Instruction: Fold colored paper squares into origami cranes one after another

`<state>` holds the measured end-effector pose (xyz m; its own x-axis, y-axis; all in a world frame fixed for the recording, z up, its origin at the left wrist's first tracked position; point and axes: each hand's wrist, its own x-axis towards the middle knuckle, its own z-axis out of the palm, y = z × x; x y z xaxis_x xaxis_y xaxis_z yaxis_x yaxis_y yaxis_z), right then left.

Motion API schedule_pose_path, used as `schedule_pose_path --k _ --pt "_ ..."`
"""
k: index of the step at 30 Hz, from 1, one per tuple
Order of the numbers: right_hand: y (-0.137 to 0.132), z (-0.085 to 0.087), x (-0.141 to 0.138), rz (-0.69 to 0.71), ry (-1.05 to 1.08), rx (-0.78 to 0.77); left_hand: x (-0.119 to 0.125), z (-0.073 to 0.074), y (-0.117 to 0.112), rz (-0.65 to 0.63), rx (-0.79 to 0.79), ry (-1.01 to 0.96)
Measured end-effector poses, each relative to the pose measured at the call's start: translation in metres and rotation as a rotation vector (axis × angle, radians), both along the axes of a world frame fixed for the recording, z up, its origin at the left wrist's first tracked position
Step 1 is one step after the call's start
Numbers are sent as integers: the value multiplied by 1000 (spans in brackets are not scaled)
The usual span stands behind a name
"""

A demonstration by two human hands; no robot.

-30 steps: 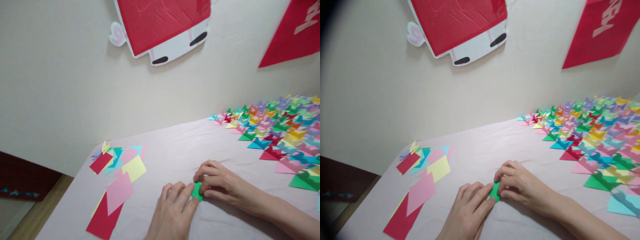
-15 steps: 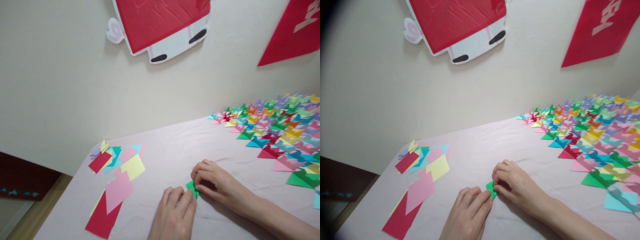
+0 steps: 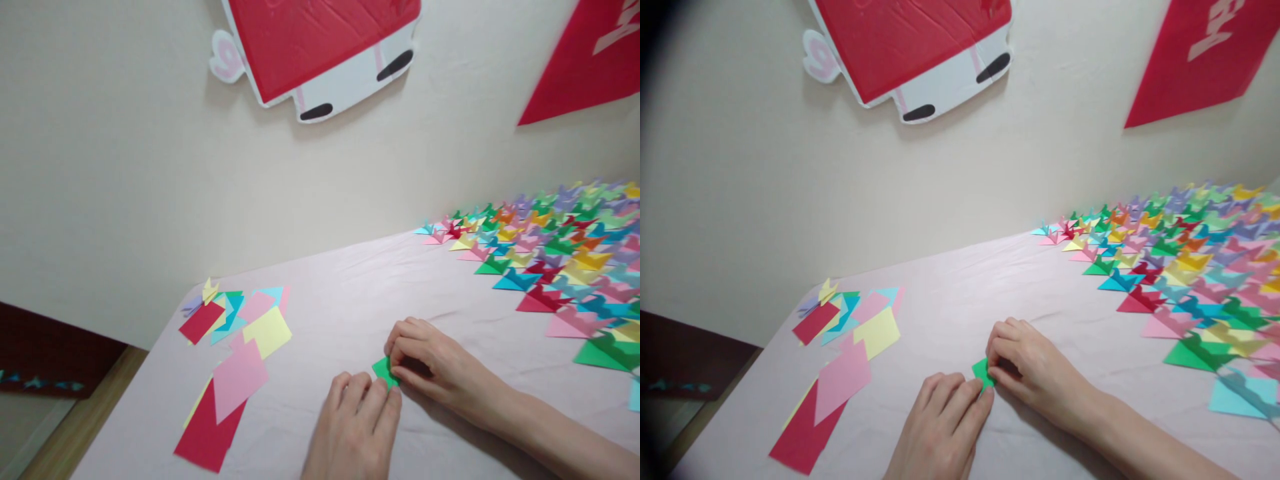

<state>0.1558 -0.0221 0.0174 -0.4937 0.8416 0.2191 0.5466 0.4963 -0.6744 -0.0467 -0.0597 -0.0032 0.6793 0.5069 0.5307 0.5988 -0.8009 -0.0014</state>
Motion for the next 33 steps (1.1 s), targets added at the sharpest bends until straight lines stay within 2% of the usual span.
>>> schedule_pose_path --k 16,29,33 --pt "-3 1 -3 -16 -24 -8 3 11 -3 -20 -12 9" --pt "0 -1 -5 -15 -33 7 3 15 -4 2 -30 234" --pt "-2 1 -3 13 -3 -38 4 17 -4 11 -37 229"
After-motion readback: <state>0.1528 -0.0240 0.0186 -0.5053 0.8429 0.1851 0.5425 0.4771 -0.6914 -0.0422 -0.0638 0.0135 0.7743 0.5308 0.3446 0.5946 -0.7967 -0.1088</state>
